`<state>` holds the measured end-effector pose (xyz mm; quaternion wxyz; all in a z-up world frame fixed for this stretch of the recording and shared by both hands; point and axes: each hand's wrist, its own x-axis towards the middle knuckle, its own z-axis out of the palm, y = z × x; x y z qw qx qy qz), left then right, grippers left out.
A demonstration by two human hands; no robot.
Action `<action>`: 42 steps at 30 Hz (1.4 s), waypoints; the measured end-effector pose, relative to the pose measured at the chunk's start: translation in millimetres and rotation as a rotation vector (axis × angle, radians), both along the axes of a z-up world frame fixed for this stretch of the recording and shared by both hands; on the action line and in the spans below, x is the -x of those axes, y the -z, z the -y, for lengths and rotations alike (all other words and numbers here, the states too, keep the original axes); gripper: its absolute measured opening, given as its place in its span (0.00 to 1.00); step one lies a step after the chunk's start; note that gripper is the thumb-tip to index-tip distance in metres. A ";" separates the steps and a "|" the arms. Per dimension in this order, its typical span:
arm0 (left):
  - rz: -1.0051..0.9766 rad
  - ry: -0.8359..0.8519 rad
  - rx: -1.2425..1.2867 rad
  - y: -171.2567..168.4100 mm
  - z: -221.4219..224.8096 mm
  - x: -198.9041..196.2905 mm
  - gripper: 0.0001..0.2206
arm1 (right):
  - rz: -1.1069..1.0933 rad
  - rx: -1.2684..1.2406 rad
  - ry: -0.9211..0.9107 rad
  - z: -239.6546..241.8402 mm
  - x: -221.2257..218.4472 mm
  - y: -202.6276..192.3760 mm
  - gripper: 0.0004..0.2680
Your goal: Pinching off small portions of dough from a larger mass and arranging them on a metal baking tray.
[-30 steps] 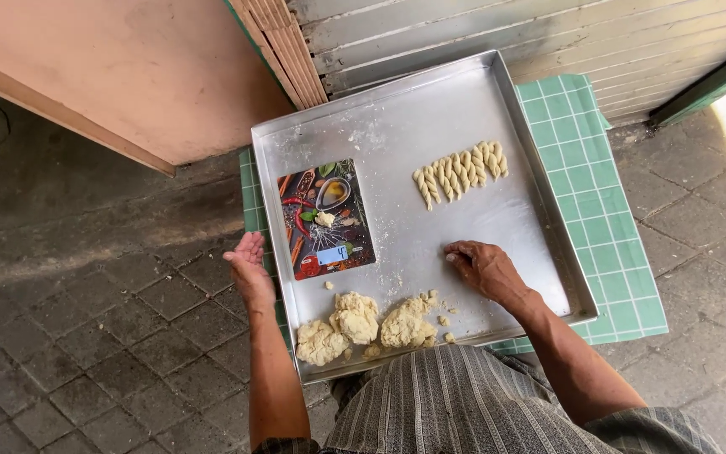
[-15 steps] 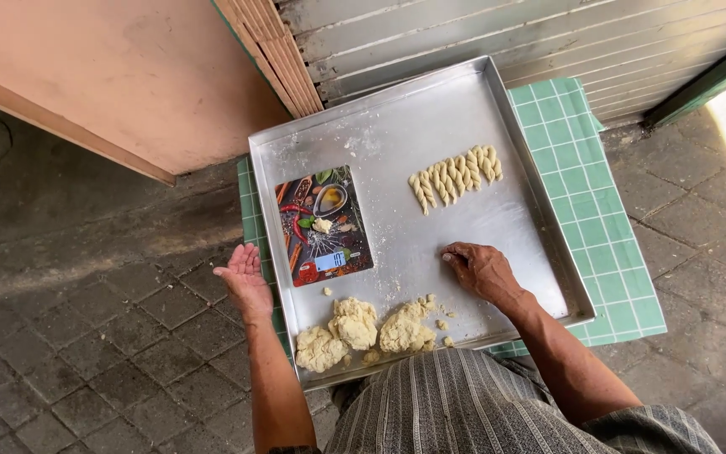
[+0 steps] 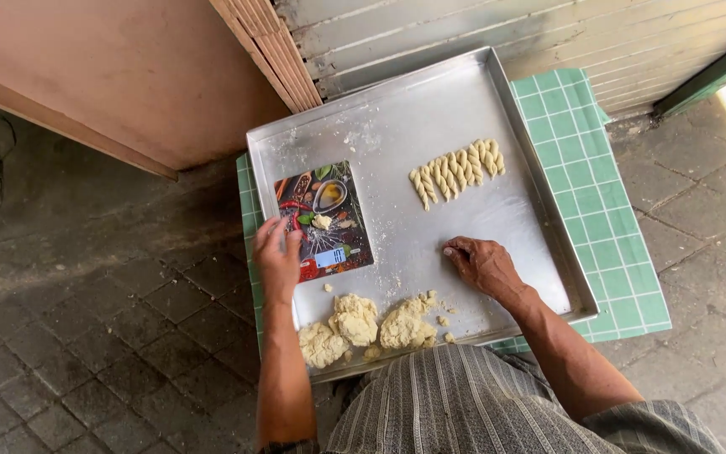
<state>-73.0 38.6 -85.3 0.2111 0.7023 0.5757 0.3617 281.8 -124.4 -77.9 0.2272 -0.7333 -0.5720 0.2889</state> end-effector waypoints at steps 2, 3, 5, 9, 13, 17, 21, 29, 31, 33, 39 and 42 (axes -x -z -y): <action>-0.174 0.043 0.156 -34.2 4.6 -33.7 0.18 | -0.008 -0.005 -0.018 1.8 -1.1 0.7 0.08; -0.345 0.092 0.305 -51.9 4.8 -51.0 0.21 | -0.014 -0.016 -0.032 1.1 -2.2 0.2 0.07; -0.426 0.123 0.286 -12.2 -3.9 -53.3 0.20 | -0.035 -0.012 -0.055 2.2 1.3 -12.3 0.07; -0.488 0.278 0.055 39.6 -15.9 -51.4 0.09 | -0.131 -0.036 -0.118 5.8 8.7 -30.3 0.08; -0.092 0.340 0.217 25.6 31.5 -81.5 0.06 | -0.355 0.022 -0.031 -0.7 36.0 -32.8 0.09; 0.088 0.587 -0.208 30.7 85.8 -112.4 0.04 | -0.835 0.133 0.110 -11.2 67.0 -39.3 0.16; 0.165 0.575 -0.135 22.0 112.2 -122.9 0.11 | -0.864 0.070 0.180 -9.9 70.7 -47.2 0.13; 0.710 0.427 0.488 -24.4 126.7 -112.8 0.09 | -0.671 -0.236 0.037 10.1 63.9 -37.1 0.11; 0.741 0.409 0.520 -32.3 128.0 -114.1 0.08 | -0.712 -0.209 0.066 11.2 59.9 -34.8 0.12; 0.770 0.403 0.576 -47.4 131.7 -115.1 0.09 | -0.844 -0.172 0.112 11.7 53.9 -30.4 0.13; 0.774 0.528 0.367 -28.6 135.2 -132.4 0.15 | -1.056 -0.070 0.320 -2.2 61.5 -57.5 0.07; 0.786 0.451 0.341 -34.0 137.9 -136.6 0.13 | -1.039 -0.053 0.387 2.7 65.4 -61.7 0.08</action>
